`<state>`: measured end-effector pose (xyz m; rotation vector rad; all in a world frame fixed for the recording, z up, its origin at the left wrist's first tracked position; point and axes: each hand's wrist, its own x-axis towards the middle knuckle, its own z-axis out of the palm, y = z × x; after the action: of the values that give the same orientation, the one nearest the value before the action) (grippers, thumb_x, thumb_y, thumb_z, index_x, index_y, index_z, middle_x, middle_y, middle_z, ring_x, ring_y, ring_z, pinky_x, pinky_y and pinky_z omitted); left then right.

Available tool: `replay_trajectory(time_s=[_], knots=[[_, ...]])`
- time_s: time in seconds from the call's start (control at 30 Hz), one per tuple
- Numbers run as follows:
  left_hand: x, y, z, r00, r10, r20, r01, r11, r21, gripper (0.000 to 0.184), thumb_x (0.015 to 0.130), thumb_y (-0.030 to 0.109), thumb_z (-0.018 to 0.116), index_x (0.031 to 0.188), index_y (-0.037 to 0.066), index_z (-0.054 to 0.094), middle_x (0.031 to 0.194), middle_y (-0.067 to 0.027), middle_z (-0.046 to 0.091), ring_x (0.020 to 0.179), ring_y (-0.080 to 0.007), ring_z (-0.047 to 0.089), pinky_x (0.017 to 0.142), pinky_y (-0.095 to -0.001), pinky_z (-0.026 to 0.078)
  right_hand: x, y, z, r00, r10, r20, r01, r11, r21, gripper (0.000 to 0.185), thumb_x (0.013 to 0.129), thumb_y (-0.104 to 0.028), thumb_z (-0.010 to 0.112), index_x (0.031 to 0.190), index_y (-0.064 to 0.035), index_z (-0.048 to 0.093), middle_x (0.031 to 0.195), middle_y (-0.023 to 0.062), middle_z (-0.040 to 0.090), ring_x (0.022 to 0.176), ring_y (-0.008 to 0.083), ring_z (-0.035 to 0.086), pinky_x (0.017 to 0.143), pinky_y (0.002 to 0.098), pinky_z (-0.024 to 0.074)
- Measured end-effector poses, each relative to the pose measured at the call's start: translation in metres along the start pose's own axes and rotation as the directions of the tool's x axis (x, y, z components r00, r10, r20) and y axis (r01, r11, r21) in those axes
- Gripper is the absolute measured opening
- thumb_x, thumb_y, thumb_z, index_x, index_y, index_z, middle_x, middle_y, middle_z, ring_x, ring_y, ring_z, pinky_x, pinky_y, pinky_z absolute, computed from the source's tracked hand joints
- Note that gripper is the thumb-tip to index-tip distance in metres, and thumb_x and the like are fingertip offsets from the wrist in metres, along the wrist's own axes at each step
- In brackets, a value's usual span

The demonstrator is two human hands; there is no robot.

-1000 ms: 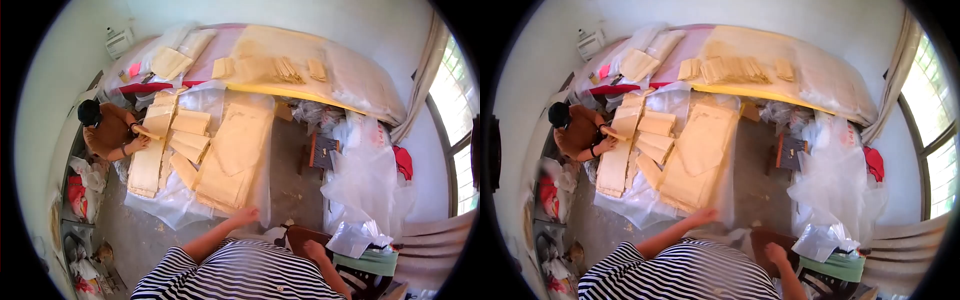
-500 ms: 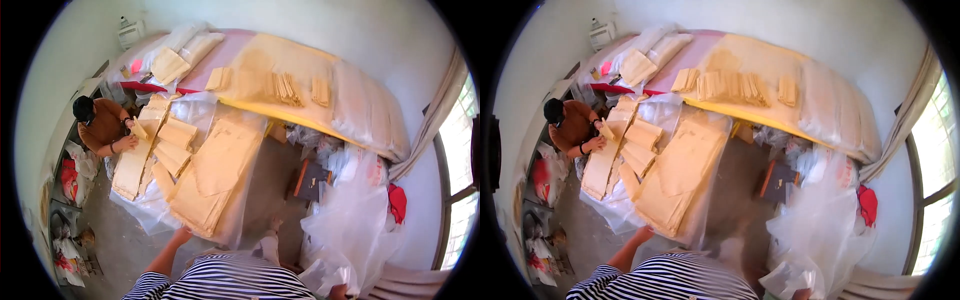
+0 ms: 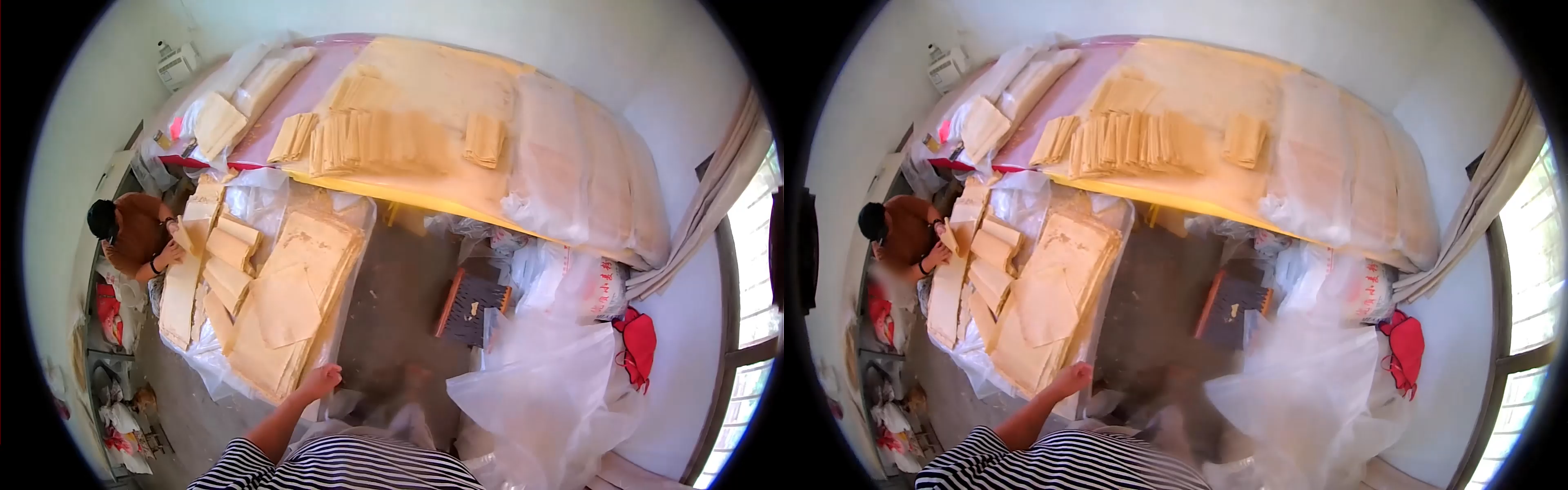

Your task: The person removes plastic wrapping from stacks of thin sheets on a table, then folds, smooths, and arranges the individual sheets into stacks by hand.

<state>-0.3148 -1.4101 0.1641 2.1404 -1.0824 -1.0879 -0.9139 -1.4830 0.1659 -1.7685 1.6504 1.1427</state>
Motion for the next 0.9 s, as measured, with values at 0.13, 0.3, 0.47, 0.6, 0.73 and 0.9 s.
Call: replay_trajectory(time_s=[0.13,0.3,0.47,0.6,0.73,0.9], knots=[[0.011,0.036,-0.006,0.982,-0.077,0.174,0.076,0.997,0.012,0.029,0.08,0.024,0.058,0.1,0.003,0.059,0.084,-0.0163,0.063,0.081,-0.0294,0.061,0.072,-0.0341,0.048,0.014,-0.001,-0.017,1.0,-0.003,0.022,0.003,1.0,0.03,0.033,0.083,-0.025,0.045,0.108,-0.0077,0.06,0.108,0.0122,0.059,0.104,0.0282,0.054,0.093,0.0441,0.0362],[0.03,-0.063,-0.002,0.965,0.084,0.25,-0.163,0.936,0.313,0.027,0.079,0.025,0.06,0.095,0.003,0.06,0.084,-0.0152,0.063,0.081,-0.0275,0.061,0.073,-0.0344,0.048,0.021,-0.016,-0.034,0.999,0.005,0.047,-0.008,0.997,0.072,0.034,0.083,-0.025,0.046,0.108,-0.0076,0.06,0.108,0.0125,0.059,0.103,0.0285,0.054,0.092,0.044,0.0368],[0.038,-0.068,-0.025,0.952,-0.284,0.111,0.28,0.959,0.053,0.031,0.078,0.031,0.056,0.09,0.003,0.062,0.088,-0.0148,0.064,0.086,-0.0313,0.06,0.076,-0.0369,0.048,0.023,-0.038,-0.053,0.997,0.032,0.076,-0.04,0.993,0.107,0.034,0.082,-0.026,0.046,0.108,-0.0074,0.06,0.108,0.0129,0.059,0.103,0.0287,0.055,0.091,0.0439,0.0374],[0.051,-0.143,-0.018,0.956,-0.271,0.108,0.275,0.961,-0.016,0.027,0.073,0.024,0.063,0.09,0.004,0.063,0.087,-0.0152,0.065,0.084,-0.0299,0.061,0.074,-0.0364,0.049,0.021,-0.065,-0.076,0.994,0.035,0.1,-0.047,0.991,0.125,0.034,0.082,-0.027,0.047,0.108,-0.0073,0.059,0.108,0.0132,0.059,0.102,0.029,0.055,0.091,0.0438,0.0379],[0.075,-0.154,-0.051,0.909,-0.41,0.068,0.416,0.903,-0.108,0.027,0.072,0.017,0.062,0.094,0.002,0.061,0.085,-0.0174,0.064,0.077,-0.0254,0.064,0.068,-0.0343,0.05,0.028,-0.09,-0.093,0.994,0.031,0.105,-0.046,0.987,0.152,0.035,0.082,-0.027,0.047,0.108,-0.0072,0.059,0.108,0.0135,0.059,0.102,0.0292,0.055,0.09,0.0437,0.0384],[0.078,-0.143,-0.113,0.871,-0.491,-0.023,0.446,0.81,-0.381,0.024,0.074,0.012,0.059,0.094,-0.001,0.057,0.08,-0.0154,0.064,0.064,-0.0197,0.064,0.057,-0.0308,0.051,0.043,-0.112,-0.121,0.992,0.01,0.125,-0.033,0.983,0.183,0.035,0.082,-0.028,0.048,0.108,-0.0071,0.059,0.107,0.0138,0.059,0.102,0.0295,0.055,0.089,0.0435,0.039]])
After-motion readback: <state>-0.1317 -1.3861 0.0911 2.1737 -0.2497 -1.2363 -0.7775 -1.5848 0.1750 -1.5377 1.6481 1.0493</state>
